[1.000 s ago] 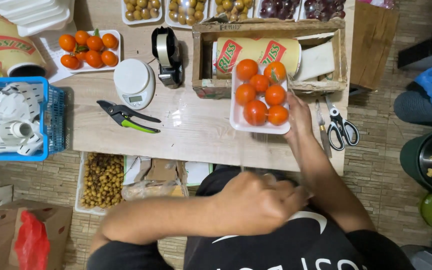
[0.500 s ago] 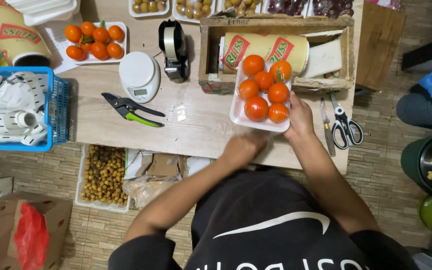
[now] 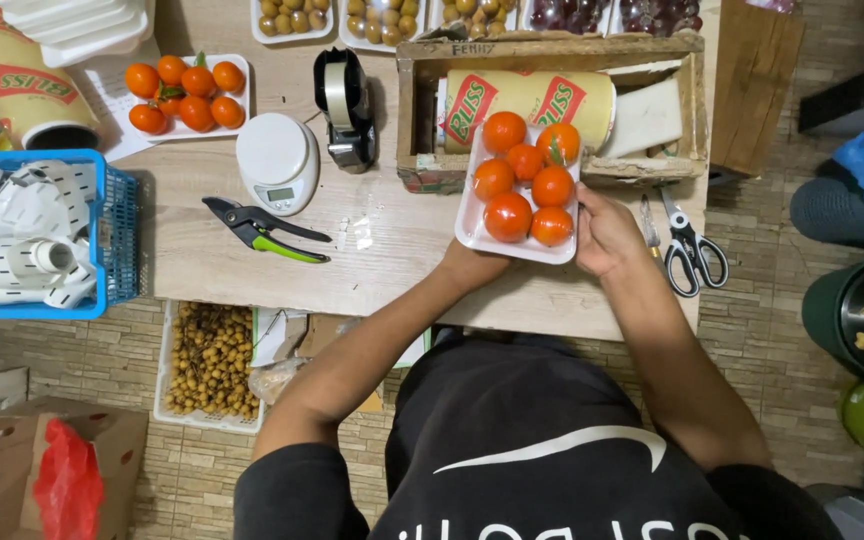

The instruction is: Packaging oranges into plastic trays and wrapping them with plastic film.

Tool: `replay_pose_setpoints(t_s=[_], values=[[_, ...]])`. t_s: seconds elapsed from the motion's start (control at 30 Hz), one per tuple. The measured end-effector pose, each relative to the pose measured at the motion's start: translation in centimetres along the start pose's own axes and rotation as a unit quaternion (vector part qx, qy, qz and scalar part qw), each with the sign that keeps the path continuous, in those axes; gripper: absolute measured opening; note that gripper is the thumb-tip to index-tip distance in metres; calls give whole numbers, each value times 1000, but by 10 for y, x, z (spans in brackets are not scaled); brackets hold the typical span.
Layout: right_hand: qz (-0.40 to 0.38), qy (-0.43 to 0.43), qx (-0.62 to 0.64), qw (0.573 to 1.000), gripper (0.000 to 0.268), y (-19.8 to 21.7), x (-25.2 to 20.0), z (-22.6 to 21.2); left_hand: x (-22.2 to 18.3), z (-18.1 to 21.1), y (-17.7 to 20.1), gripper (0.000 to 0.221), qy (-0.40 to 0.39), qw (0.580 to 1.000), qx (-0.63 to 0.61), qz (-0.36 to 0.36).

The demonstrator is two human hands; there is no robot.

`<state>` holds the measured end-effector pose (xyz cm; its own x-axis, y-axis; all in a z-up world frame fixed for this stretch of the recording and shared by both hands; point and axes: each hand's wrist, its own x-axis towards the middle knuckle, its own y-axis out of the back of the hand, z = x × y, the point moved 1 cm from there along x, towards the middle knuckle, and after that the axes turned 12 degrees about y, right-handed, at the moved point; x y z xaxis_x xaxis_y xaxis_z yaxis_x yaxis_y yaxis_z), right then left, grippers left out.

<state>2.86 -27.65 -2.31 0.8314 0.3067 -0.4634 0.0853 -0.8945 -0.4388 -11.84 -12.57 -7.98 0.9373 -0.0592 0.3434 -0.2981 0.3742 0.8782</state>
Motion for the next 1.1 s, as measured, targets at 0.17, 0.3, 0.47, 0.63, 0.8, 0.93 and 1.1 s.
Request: replay_pose_setpoints(t_s=[0.17,0.3,0.47,0.63,0.8,0.93,1.1], values=[[13,26,14,999,27,-5,-9,3,-9,-6,3,27,-5,1000,7,19],[28,68,-15,997,26,1,-5,12,-15,-10,8,32,-15,999,14,37],[43,98,-60,992,25,-9,-23,-2,-81,-24,33,50,37,999,-10,-35],[41,130,-37,990,22,-21,-28,-3,-111,2,56,28,283,897,-339,-30],[22,140,-51,989,21,-17,-24,2,-43,26,59,80,428,398,-793,-171],[-10,135,-46,990,32,-18,-26,1,-2,-23,-31,58,454,245,-849,-111],[-22,152,-88,984,40,0,-19,16,61,-57,4,44,516,337,-779,-112]])
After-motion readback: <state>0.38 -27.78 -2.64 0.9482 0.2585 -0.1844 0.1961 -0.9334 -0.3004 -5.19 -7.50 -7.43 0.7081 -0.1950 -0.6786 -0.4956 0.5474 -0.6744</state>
